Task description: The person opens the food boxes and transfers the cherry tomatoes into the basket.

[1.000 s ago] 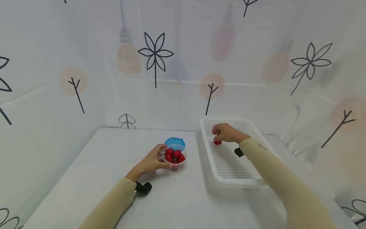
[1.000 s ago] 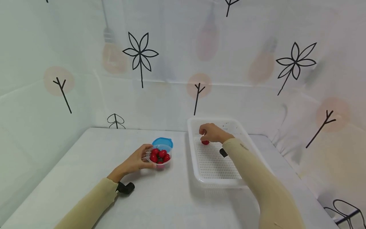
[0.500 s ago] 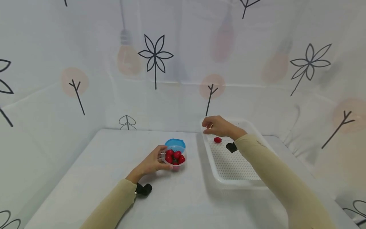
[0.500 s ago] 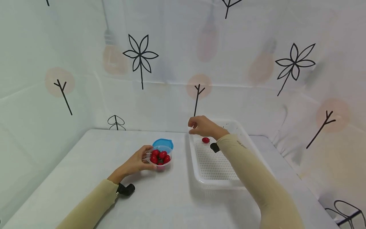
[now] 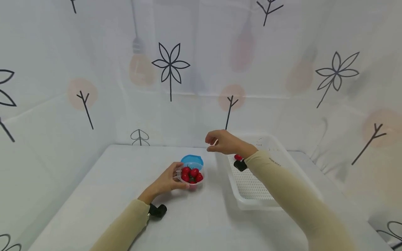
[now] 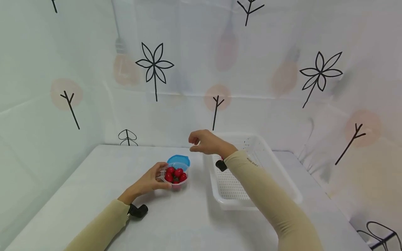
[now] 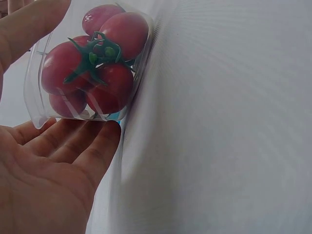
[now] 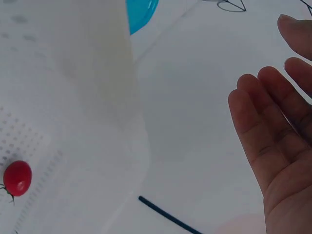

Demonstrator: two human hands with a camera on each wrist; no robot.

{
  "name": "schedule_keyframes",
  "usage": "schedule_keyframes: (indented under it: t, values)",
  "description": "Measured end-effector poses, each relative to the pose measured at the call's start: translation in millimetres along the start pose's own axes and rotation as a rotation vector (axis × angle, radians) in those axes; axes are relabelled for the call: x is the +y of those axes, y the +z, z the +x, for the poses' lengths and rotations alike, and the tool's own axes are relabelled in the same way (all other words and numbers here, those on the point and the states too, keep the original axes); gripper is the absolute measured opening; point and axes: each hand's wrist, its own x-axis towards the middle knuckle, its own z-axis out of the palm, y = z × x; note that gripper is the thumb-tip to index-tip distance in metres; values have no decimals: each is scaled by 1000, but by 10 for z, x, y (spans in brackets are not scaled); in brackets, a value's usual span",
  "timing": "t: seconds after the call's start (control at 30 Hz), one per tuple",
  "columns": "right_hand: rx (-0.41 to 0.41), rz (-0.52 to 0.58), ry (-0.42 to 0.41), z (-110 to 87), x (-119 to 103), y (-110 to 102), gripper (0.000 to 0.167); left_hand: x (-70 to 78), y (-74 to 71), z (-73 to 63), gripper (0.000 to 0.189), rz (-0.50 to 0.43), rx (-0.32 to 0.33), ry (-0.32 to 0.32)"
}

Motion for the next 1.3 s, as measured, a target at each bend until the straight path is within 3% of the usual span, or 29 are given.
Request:
schedule_keyframes:
  t: [0.27, 0.63, 0.97, 1.3]
  values:
    - [-67, -2, -86, 94, -143, 181, 23, -15, -19, -9, 88, -19, 7, -10]
    - [-199, -41, -125, 132, -309, 415, 21, -11, -36, -19, 86, -33, -6, 8]
    - [-323, -85, -83, 195, -355, 602, 25, 12, -32, -16, 88, -39, -14, 13]
    - [-369, -137, -53, 211, -353, 732, 19, 12, -19, -20, 86, -53, -19, 9]
